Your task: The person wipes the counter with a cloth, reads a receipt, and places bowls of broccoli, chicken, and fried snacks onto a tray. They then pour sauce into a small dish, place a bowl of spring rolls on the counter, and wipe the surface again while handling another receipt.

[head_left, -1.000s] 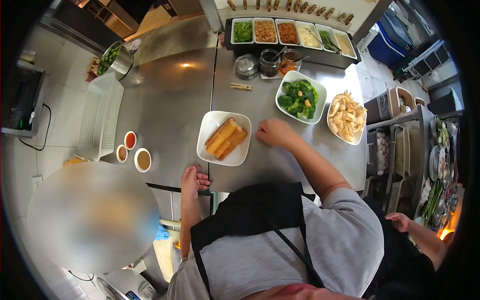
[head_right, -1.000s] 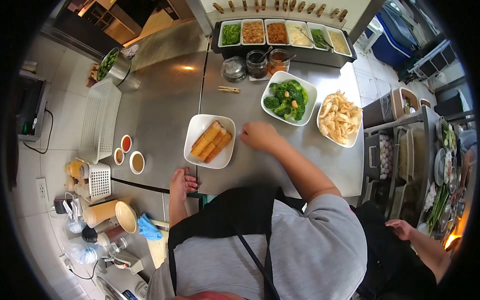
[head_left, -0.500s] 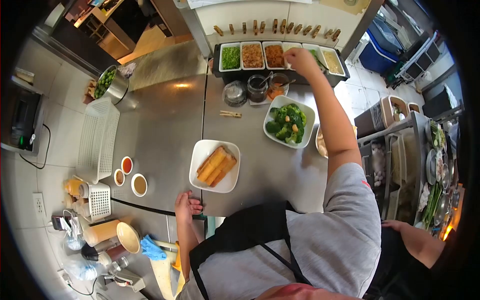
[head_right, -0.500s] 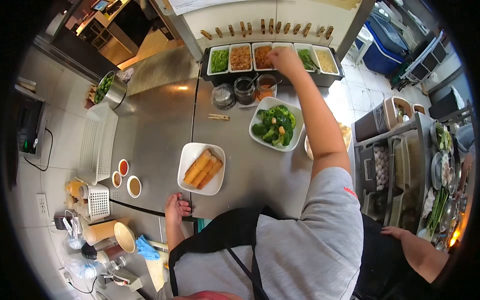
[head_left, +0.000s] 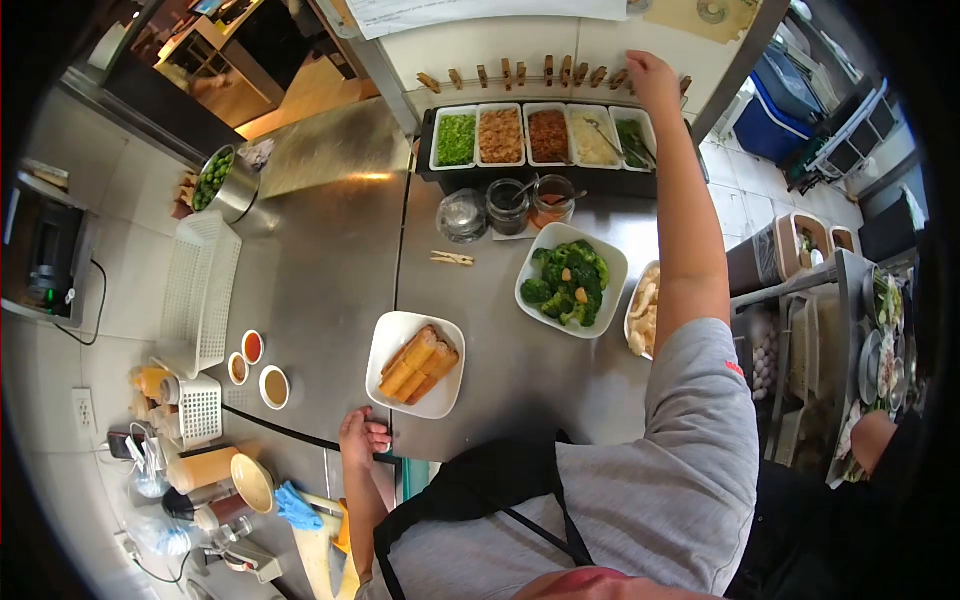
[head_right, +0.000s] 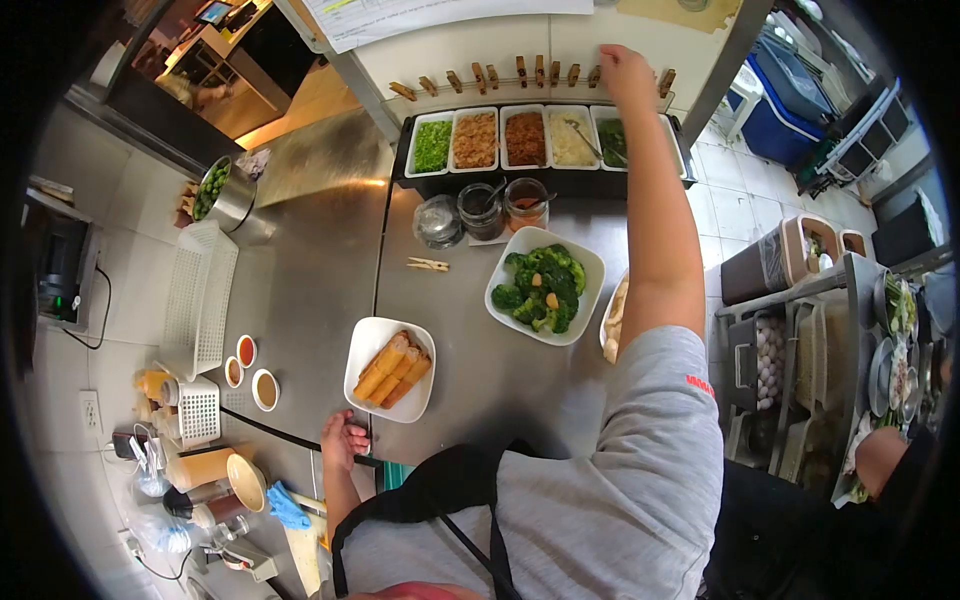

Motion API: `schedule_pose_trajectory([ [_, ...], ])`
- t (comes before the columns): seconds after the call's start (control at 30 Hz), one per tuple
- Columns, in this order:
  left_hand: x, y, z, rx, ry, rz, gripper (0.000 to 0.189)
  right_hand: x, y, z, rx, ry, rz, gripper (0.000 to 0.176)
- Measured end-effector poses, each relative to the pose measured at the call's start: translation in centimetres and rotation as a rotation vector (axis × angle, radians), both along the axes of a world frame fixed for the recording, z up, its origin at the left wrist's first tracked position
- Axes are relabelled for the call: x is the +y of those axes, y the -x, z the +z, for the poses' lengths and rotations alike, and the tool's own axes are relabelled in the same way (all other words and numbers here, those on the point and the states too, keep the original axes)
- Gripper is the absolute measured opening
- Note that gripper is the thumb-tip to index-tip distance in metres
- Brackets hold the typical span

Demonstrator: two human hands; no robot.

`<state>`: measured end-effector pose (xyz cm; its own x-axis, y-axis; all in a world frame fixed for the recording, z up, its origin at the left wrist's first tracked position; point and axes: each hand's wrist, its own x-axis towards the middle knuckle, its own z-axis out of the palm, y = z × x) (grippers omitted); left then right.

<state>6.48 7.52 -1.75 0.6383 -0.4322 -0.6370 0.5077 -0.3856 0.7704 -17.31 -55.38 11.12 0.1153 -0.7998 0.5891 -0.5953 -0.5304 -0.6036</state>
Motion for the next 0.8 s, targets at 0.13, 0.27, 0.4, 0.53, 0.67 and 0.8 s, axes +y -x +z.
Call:
schedule_pose_trajectory([
  [0.13,-0.2,0.0,0.2,0.002,-0.019,0.003,0.031,1.6,-4.4,0.2,0.299,0.351,0.032,0.020],
  [0.27,0.0,0.2,-0.4,-0.008,-0.052,-0.040,0.030,-0.6,-5.8,-1.4,0.867,0.156,-0.254,0.018],
  [0.4,0.2,-0.3,0.1,0.025,-0.028,-0.005,0.026,-3.7,-5.2,-3.7,0.912,0.386,-0.106,0.017],
  [0.53,0.0,0.0,1.3,0.055,0.000,-0.017,0.024,2.2,-5.3,1.5,0.618,0.454,-0.238,0.019],
  [0.67,0.1,-0.2,0.3,0.056,0.019,-0.017,0.024,5.7,-5.0,2.9,0.414,0.441,-0.155,0.016],
  [0.8,0.3,-0.4,-0.2,0.058,0.019,-0.035,0.025,14.2,-11.6,0.2,0.202,0.461,0.411,0.015],
])
